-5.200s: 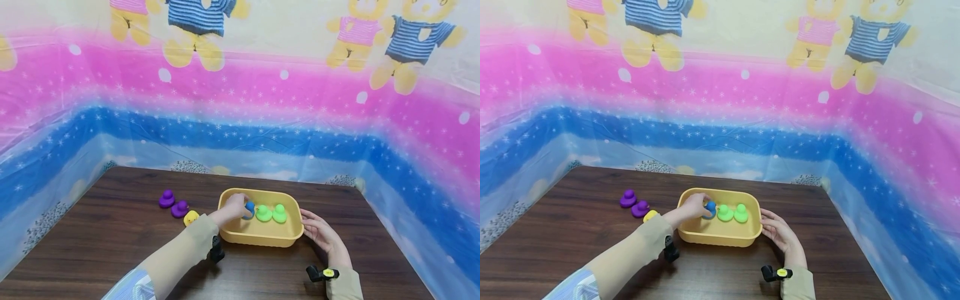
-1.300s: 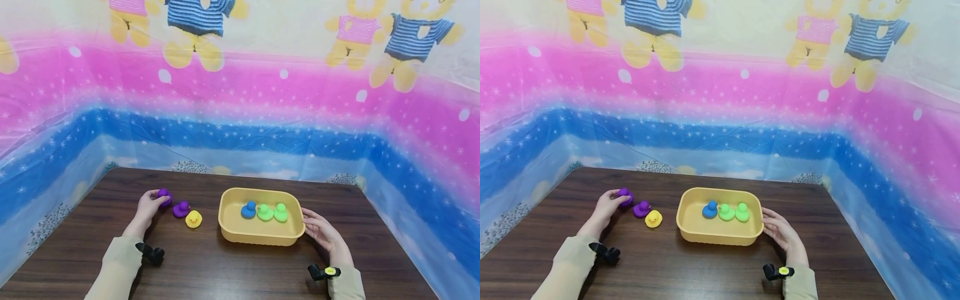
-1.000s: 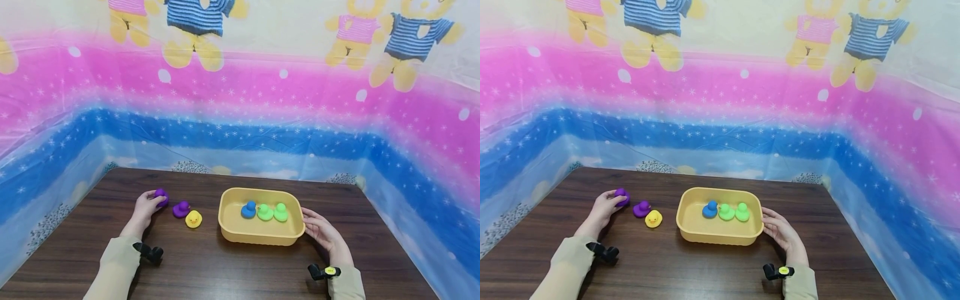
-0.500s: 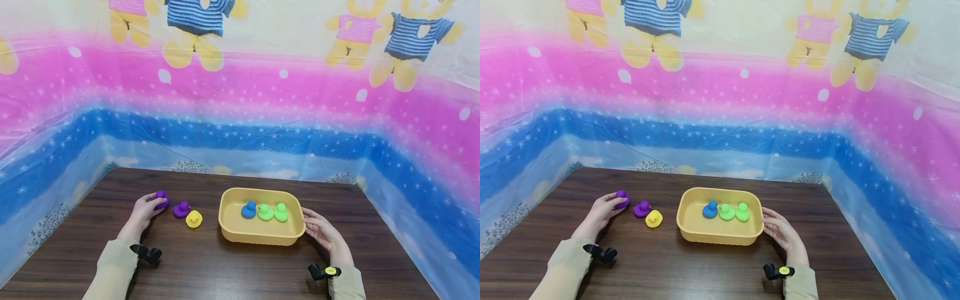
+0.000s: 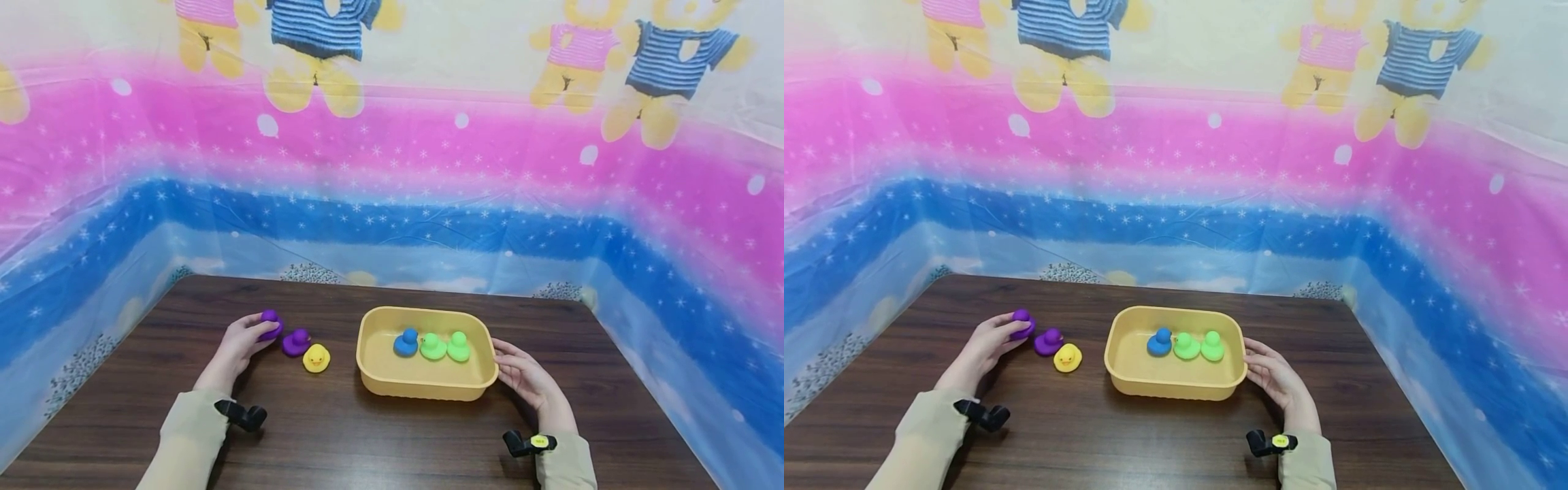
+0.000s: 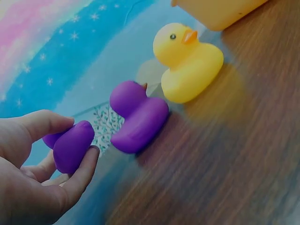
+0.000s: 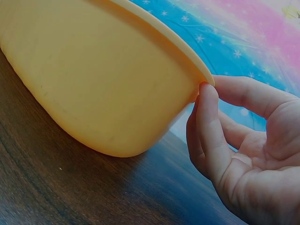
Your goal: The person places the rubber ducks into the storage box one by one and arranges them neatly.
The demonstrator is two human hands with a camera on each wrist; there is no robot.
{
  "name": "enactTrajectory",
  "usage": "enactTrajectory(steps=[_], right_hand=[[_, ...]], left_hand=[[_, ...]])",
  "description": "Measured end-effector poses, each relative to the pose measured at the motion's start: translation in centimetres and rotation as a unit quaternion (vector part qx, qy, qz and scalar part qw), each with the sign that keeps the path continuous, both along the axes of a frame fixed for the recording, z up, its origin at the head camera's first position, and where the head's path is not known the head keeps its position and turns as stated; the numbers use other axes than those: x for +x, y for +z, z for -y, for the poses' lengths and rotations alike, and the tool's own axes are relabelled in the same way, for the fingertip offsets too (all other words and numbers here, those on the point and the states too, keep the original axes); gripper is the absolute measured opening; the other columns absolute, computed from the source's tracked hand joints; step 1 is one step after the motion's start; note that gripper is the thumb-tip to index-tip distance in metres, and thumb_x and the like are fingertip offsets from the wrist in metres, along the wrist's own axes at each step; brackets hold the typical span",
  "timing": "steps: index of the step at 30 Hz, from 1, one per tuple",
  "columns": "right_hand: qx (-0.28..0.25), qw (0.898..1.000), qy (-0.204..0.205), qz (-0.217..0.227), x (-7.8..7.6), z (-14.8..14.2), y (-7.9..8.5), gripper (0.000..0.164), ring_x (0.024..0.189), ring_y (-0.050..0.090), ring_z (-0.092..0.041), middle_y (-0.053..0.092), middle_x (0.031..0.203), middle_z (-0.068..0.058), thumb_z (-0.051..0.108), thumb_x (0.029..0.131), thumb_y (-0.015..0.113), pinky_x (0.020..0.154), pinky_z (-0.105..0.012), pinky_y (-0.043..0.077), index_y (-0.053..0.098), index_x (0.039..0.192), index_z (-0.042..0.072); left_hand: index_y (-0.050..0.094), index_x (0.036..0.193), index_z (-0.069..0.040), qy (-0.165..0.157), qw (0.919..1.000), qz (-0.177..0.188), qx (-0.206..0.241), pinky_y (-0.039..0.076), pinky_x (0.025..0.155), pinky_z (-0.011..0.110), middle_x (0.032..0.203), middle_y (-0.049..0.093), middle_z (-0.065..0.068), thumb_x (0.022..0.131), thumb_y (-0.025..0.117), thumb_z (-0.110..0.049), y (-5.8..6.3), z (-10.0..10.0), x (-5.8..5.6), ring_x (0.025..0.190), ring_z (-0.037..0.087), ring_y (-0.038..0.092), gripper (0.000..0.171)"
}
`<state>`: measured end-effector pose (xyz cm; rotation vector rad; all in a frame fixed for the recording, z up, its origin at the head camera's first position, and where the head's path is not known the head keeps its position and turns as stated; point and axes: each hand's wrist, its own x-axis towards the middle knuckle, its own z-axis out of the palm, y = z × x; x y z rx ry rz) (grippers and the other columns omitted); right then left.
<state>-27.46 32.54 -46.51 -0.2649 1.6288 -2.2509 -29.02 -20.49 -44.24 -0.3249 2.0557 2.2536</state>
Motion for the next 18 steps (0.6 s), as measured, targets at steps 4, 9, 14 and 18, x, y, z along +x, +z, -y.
enactTrajectory(steps=[4, 9, 14, 18], right_hand=[[0.004, 1.000, -0.003, 0.001, 0.0, -0.1, 0.0, 0.037, 0.096, 0.069, -0.006, 0.067, 0.116, 0.003, -0.004, 0.102, 0.037, 0.083, -0.019, 0.056, 0.055, 0.125, 0.019], [0.012, 1.000, -0.001, -0.005, -0.1, -0.2, -0.2, 0.037, 0.098, 0.069, -0.006, 0.067, 0.118, 0.004, -0.003, 0.102, 0.038, 0.084, -0.019, 0.055, 0.054, 0.127, 0.019], [0.012, 1.000, 0.001, -0.006, -0.2, -0.3, -0.2, 0.037, 0.099, 0.068, -0.006, 0.067, 0.118, 0.004, -0.002, 0.102, 0.039, 0.085, -0.020, 0.055, 0.056, 0.125, 0.022], [0.016, 1.000, -0.005, -0.003, -0.1, -0.3, -0.2, 0.036, 0.098, 0.069, -0.006, 0.067, 0.118, 0.004, -0.002, 0.102, 0.040, 0.084, -0.020, 0.056, 0.056, 0.123, 0.023]], left_hand=[[0.024, 0.148, 0.011, 0.002, 0.9999, -0.007, -0.008, 0.055, 0.087, 0.022, 0.129, 0.047, 0.017, 0.095, 0.062, -0.009, 0.4, -0.8, 0.1, 0.075, -0.006, 0.063, 0.068], [0.024, 0.149, 0.010, -0.001, 0.9998, -0.015, -0.014, 0.056, 0.086, 0.022, 0.138, 0.041, 0.022, 0.095, 0.063, -0.011, 1.1, -1.8, 0.0, 0.076, -0.006, 0.062, 0.070], [0.026, 0.149, 0.009, -0.007, 0.9996, -0.021, -0.016, 0.054, 0.093, 0.026, 0.143, 0.038, 0.025, 0.095, 0.063, -0.012, 1.7, -3.3, -0.1, 0.079, -0.004, 0.061, 0.068], [0.028, 0.148, 0.008, -0.016, 0.9994, -0.023, -0.020, 0.048, 0.102, 0.033, 0.145, 0.037, 0.025, 0.096, 0.061, -0.010, 2.3, -5.1, -0.2, 0.084, -0.001, 0.061, 0.065]])
